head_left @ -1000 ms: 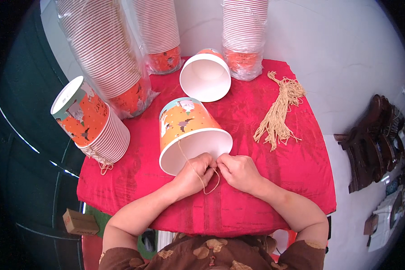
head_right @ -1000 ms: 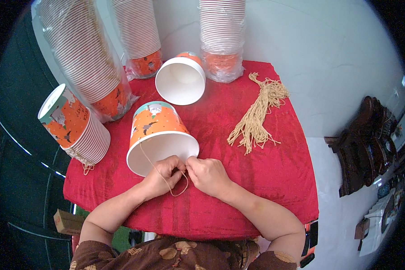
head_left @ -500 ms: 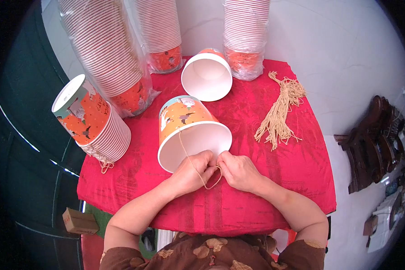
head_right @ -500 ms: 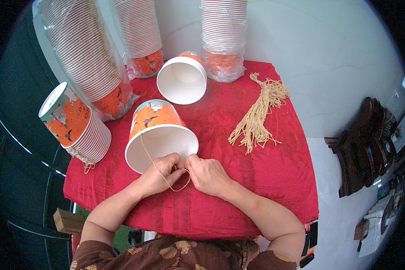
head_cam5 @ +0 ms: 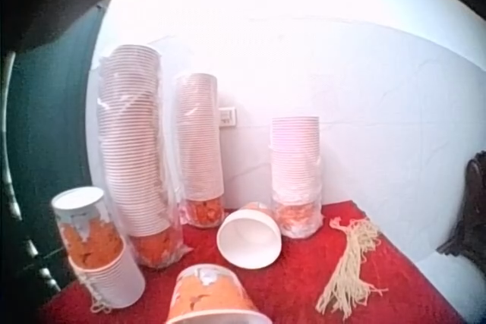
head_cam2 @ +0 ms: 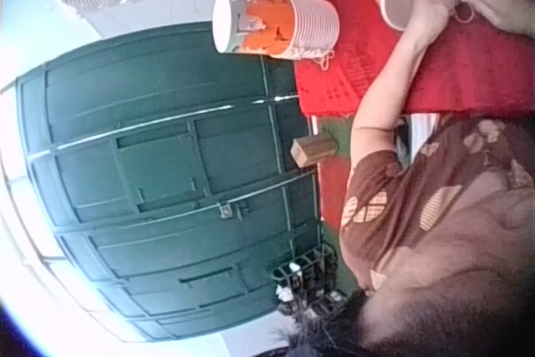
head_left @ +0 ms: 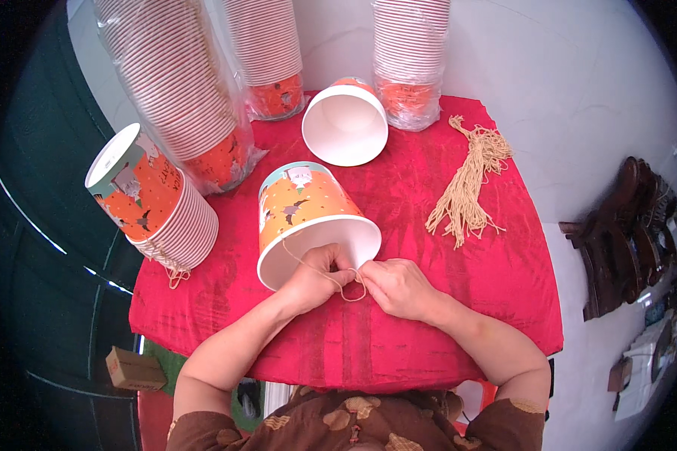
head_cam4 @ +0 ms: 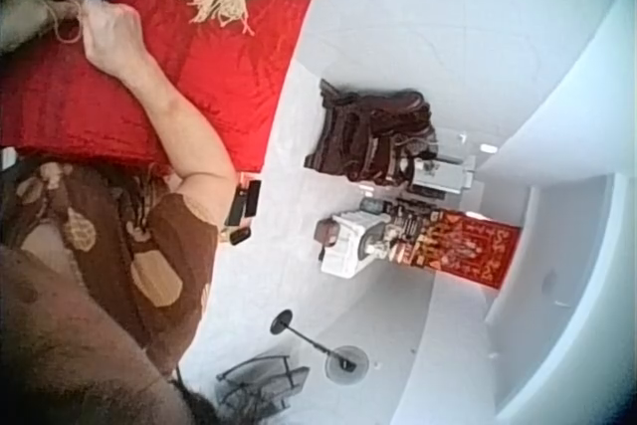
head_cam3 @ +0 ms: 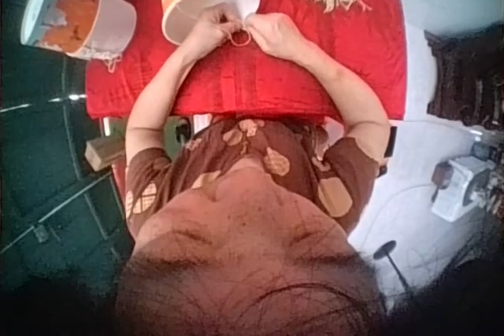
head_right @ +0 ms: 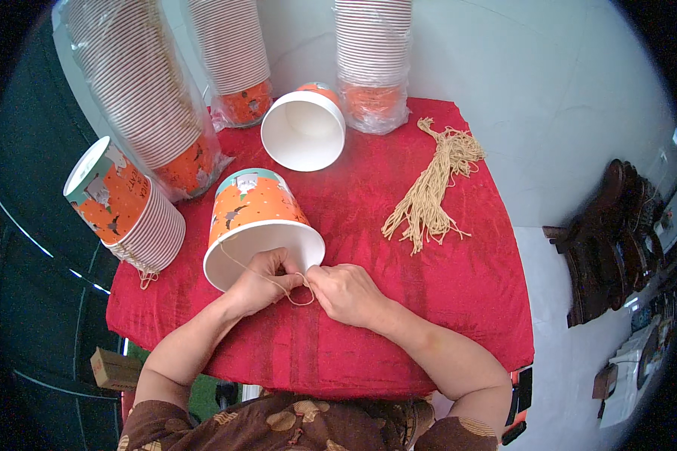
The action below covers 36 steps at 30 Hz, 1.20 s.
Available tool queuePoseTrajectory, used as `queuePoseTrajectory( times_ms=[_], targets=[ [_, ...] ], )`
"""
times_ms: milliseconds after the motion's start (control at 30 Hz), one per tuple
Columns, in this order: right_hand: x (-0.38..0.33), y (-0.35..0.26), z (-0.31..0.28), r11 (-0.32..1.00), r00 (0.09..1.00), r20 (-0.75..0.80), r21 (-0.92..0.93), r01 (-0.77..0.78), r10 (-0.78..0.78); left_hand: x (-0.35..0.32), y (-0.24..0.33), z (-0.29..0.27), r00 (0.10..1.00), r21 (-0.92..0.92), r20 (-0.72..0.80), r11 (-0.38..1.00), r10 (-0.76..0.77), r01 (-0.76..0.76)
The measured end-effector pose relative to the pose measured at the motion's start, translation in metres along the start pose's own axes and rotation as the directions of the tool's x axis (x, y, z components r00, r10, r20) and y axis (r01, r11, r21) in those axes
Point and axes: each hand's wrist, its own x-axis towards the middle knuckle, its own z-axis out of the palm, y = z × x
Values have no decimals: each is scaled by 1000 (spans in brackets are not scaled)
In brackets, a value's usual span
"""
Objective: Attaching string handles to paper buckets by threading them through pre-drilled holes.
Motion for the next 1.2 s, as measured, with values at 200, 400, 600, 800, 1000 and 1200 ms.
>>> queuePoseTrajectory(
  times_ms=[200,400,600,800,1000,1200],
  targets=[
    [5,-10,-5,999,984,-174,-13,-47,44,2,-13,3,993,48,-25,993,113,-112],
    [10,-15,-7,996,946,-321,-63,-64,41,-2,-13,9,974,132,-32,967,224,-218],
    [6,-3,2,993,967,-224,27,-117,120,-6,-9,16,946,227,-29,924,322,-307],
    [7,5,9,995,951,-293,62,-81,96,-4,-9,19,901,344,-54,855,430,-388],
    [7,6,12,996,936,-343,74,-58,80,0,-7,21,841,502,-83,752,534,-427],
    [7,7,13,988,930,-339,111,-109,141,0,-10,21,826,664,-88,651,557,-368]
  ],
)
